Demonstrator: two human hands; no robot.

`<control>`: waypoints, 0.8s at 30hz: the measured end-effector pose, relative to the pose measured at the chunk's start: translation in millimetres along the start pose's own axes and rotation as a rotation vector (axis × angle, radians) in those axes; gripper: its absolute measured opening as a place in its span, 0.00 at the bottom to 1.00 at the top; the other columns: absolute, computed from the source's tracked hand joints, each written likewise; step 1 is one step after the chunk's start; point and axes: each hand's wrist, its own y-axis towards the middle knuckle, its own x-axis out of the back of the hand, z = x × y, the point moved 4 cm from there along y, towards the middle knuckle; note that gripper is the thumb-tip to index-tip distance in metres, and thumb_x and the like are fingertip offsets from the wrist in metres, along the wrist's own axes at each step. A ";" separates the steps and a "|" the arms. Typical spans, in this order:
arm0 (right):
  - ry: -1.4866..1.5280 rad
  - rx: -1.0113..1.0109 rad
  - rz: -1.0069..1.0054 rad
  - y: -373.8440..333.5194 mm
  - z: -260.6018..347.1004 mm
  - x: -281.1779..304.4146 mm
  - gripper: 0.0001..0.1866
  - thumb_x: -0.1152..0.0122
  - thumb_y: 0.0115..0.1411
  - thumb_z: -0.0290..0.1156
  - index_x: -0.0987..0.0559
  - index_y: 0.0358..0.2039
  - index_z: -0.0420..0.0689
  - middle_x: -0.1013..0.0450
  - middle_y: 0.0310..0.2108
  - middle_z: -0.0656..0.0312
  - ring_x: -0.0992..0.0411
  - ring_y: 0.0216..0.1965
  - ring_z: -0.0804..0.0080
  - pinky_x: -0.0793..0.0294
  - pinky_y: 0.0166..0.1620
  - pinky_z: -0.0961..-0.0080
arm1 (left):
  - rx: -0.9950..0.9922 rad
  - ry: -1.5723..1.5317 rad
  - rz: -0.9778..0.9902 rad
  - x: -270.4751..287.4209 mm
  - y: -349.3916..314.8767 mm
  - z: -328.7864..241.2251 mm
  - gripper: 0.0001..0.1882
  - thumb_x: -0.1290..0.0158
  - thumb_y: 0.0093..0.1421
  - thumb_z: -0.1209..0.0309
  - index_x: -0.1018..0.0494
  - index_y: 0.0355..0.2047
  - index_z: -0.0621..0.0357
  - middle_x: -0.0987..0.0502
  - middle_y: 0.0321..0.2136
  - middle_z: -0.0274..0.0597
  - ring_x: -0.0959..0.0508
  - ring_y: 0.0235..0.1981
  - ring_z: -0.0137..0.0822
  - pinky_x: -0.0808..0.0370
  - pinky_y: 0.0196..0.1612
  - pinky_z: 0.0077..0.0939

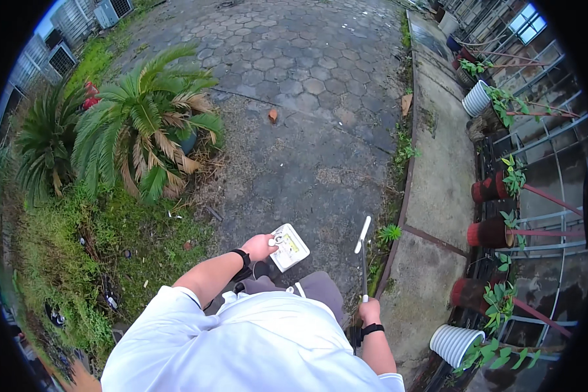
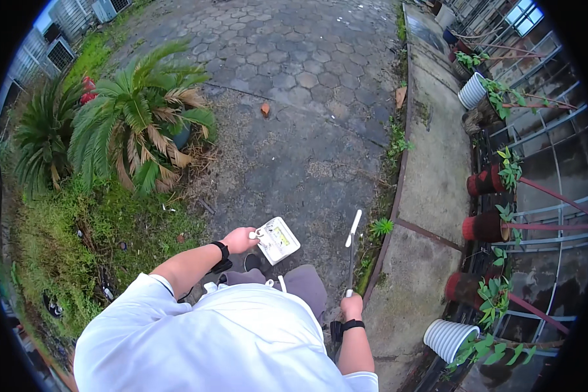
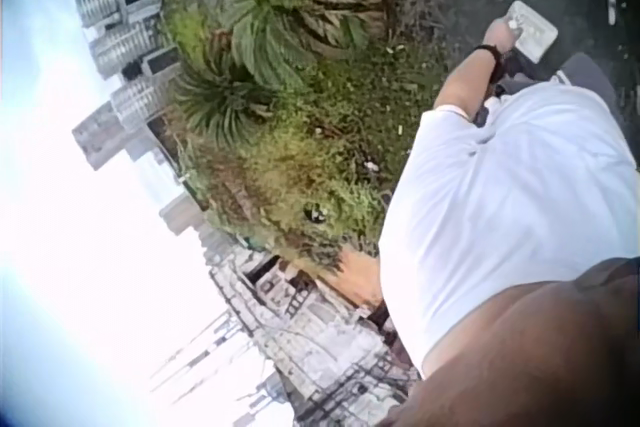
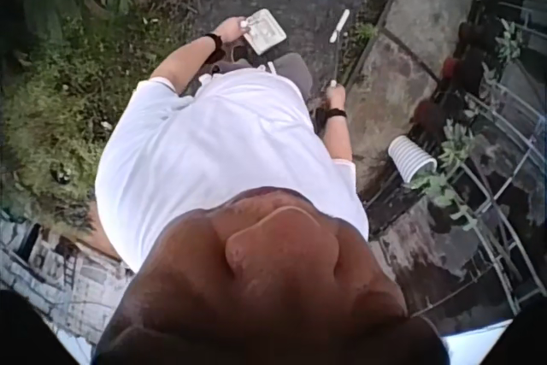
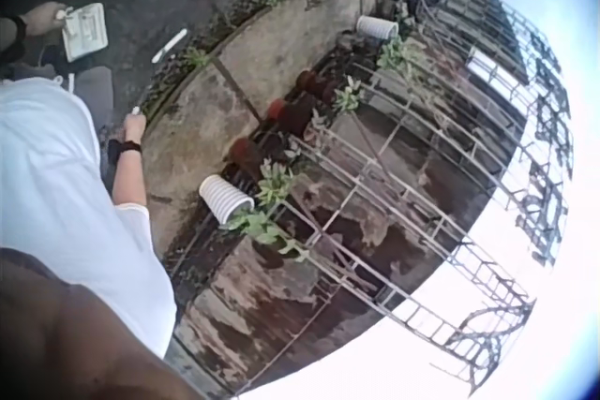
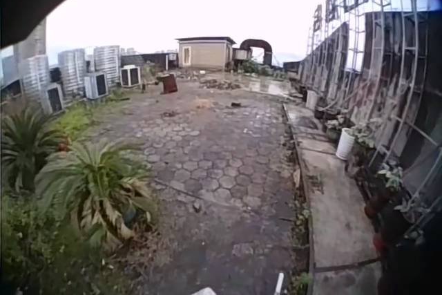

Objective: Sweep trash and debris into a dustpan on an outdoor rooftop.

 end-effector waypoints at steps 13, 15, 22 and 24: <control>-0.047 0.023 0.001 233.6 224.1 94.9 0.11 0.45 0.52 0.25 0.20 0.32 0.32 0.22 0.33 0.42 0.22 0.38 0.47 0.25 0.41 0.59 | 0.075 -0.245 -0.411 195.6 185.7 -67.0 0.15 0.45 0.60 0.66 0.25 0.43 0.64 0.19 0.35 0.48 0.19 0.36 0.39 0.25 0.42 0.32; -0.178 0.094 0.055 265.6 269.4 111.3 0.12 0.45 0.53 0.26 0.19 0.34 0.33 0.23 0.35 0.40 0.23 0.41 0.45 0.26 0.42 0.59 | 0.058 -0.261 -0.448 221.1 218.0 -74.4 0.14 0.45 0.60 0.67 0.25 0.43 0.64 0.19 0.34 0.45 0.20 0.35 0.34 0.25 0.41 0.30; -0.311 0.223 0.091 369.3 434.6 143.1 0.14 0.45 0.52 0.28 0.19 0.38 0.38 0.23 0.40 0.41 0.25 0.46 0.45 0.27 0.48 0.59 | 0.077 -0.299 -0.555 293.1 348.1 -76.3 0.14 0.46 0.60 0.70 0.26 0.45 0.64 0.19 0.37 0.45 0.20 0.38 0.35 0.26 0.43 0.30; -0.283 0.220 0.079 391.7 483.6 145.6 0.15 0.44 0.52 0.28 0.19 0.40 0.39 0.23 0.41 0.43 0.25 0.46 0.46 0.27 0.48 0.59 | 0.073 -0.364 -0.548 310.5 391.8 -69.9 0.14 0.46 0.60 0.71 0.26 0.45 0.65 0.19 0.38 0.47 0.19 0.40 0.37 0.25 0.44 0.29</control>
